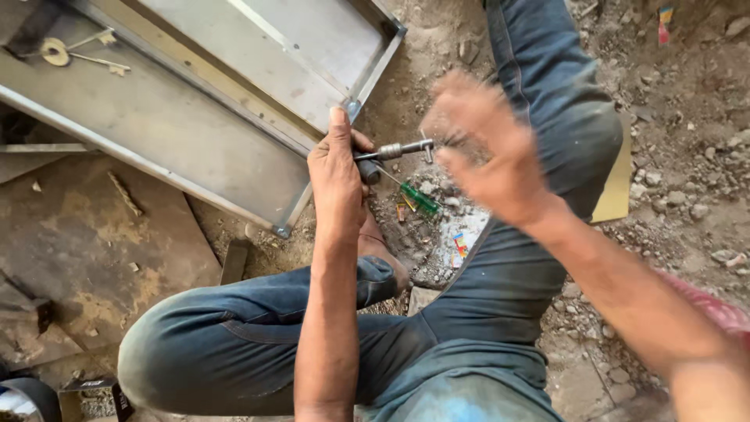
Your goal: The person sits on the ground and assembles a hand drill, inserting a bit and tightening the chuck by hand. They position a metal frame, drill into it, then re-grip and adjust the drill and bit while working on the frame.
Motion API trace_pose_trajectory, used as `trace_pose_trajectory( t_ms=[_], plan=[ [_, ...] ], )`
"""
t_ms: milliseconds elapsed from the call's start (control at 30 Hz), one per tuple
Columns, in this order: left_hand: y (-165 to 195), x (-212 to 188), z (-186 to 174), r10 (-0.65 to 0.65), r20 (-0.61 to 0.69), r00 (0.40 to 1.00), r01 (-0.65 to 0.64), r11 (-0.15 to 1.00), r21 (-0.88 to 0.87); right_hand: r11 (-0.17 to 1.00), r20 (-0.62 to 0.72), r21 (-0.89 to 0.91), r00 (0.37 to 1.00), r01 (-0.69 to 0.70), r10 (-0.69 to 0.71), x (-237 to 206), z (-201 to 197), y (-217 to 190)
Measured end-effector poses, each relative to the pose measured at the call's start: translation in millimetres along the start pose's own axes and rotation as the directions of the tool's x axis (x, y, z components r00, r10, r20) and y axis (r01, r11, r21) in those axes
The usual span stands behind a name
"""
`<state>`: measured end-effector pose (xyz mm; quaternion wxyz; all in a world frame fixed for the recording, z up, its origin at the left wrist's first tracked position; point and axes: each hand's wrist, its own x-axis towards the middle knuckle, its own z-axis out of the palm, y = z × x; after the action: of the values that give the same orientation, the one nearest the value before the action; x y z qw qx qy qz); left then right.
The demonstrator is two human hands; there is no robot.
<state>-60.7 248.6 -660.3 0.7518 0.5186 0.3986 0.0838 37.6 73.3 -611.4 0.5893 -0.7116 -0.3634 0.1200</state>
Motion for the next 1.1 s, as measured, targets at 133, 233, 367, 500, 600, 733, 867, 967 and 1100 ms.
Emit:
trace_pose_trajectory(
  t_ms=[133, 233, 367, 500, 600, 733, 867, 967, 1100],
  plan=[
    [6.5, -8.7, 4.7, -0.040, -0.044, 0.998, 0.041, 0.998, 0.041, 0.400, 0.269, 0.447, 0.547, -0.800, 0.793, -5.7, 1.1, 5.3],
    [1.6, -6.1, 7.9, -0.075, 0.039, 0.996, 0.076, 0.997, -0.008, 0.975, 0.125, -0.051, 0.967, -0.216, 0.221, -14.1, -0.5, 14.1],
    [-8.2, -2.4, -1.2, -0.103, 0.059, 0.993, 0.111, 0.983, -0.148, 0.866, 0.132, -0.372, 0.942, 0.335, -0.308, -20.2, 5.0, 24.7],
    [-15.8, -1.3, -6.9, -0.067, -0.013, 0.998, 0.066, 0.997, -0.043, 0.522, 0.165, 0.501, 0.668, -0.690, 0.725, -19.1, 7.0, 35.8],
    [-22.7, 2.2, 3.5, -0.042, 0.007, 0.999, 0.042, 0.998, -0.045, 0.611, 0.228, 0.372, 0.707, -0.699, 0.670, -25.6, 5.5, 35.4],
    [-27.0, 2.9, 7.1, -0.091, 0.041, 0.995, 0.095, 0.989, -0.116, 0.945, 0.021, 0.078, 0.948, -0.319, 0.318, -37.1, 8.8, 21.4],
    [-23.8, 3.6, 1.0, -0.007, 0.015, 1.000, 0.009, 0.994, -0.108, 0.907, -0.107, 0.237, 0.918, -0.350, 0.382, -28.7, 11.2, 16.1],
    [-23.7, 3.6, 4.7, -0.037, 0.036, 0.999, 0.041, 0.993, -0.107, 0.380, 0.227, 0.587, 0.597, -0.714, 0.770, -23.9, 5.3, 22.3],
    [-27.6, 3.7, 13.2, -0.022, 0.045, 0.999, 0.026, 0.996, -0.090, 0.913, 0.008, 0.049, 0.914, -0.406, 0.406, -44.6, 6.1, 24.3]
  ],
)
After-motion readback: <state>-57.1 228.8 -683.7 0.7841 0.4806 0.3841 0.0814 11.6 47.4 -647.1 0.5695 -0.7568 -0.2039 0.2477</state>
